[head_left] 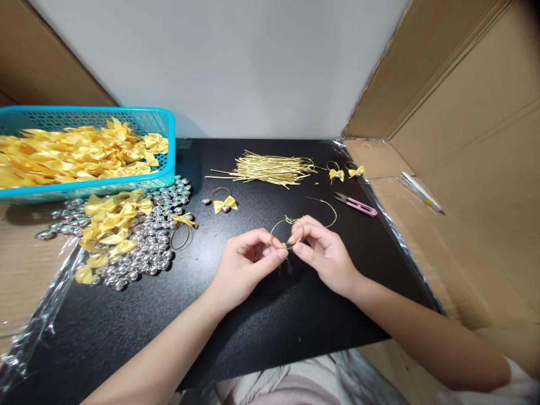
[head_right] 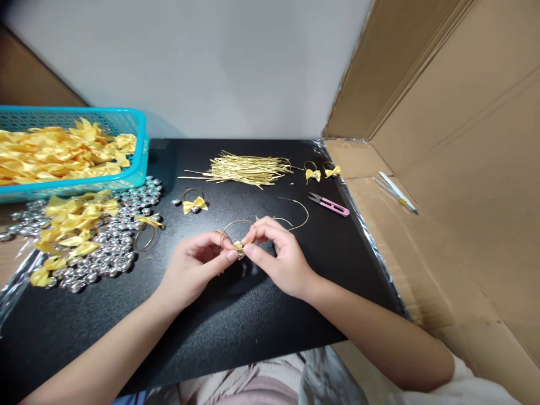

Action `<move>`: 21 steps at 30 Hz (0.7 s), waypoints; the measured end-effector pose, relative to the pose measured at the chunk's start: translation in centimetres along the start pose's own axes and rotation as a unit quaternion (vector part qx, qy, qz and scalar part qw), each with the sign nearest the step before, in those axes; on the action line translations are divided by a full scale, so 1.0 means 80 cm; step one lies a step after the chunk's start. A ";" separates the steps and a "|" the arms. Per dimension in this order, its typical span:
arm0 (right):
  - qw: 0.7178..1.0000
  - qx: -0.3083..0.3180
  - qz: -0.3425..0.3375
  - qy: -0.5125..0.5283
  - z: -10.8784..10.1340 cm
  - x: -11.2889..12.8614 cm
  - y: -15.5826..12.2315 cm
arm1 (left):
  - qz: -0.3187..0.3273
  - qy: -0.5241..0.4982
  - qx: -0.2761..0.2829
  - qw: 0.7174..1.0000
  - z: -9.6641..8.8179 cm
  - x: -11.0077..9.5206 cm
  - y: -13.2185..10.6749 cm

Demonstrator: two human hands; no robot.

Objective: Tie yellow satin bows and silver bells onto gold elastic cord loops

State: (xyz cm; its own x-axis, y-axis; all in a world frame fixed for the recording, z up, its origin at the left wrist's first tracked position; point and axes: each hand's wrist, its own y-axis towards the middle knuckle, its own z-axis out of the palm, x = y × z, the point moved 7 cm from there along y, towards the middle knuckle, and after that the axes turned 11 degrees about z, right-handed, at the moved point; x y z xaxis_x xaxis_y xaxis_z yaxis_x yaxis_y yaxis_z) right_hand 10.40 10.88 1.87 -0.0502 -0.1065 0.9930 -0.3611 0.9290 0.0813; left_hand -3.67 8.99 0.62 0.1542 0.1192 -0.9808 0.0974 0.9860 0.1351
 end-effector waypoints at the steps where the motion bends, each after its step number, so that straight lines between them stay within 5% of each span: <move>1: 1.000 -0.009 -0.003 -0.001 -0.006 0.001 0.001 | 0.009 0.011 0.002 1.000 -0.001 -0.002 0.000; 7: 0.990 -0.116 -0.065 -0.048 -0.042 0.018 0.001 | 0.042 0.046 0.016 0.998 -0.003 -0.004 0.002; 15: 0.919 -0.121 -0.240 -0.287 -0.010 0.058 -0.020 | 0.041 0.050 0.014 0.998 -0.003 0.000 0.001; 21: 0.892 -0.138 -0.267 -0.337 -0.002 0.057 -0.024 | 0.039 0.078 0.031 0.996 0.000 0.000 0.001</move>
State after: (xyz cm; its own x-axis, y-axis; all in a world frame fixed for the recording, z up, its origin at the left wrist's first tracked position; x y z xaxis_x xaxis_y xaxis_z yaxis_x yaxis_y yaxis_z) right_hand 11.01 8.64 6.25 -0.5214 -0.6633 0.5368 -0.2628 0.7234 0.6385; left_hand -3.69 9.08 0.61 0.0095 0.2157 -0.9764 0.1516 0.9649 0.2146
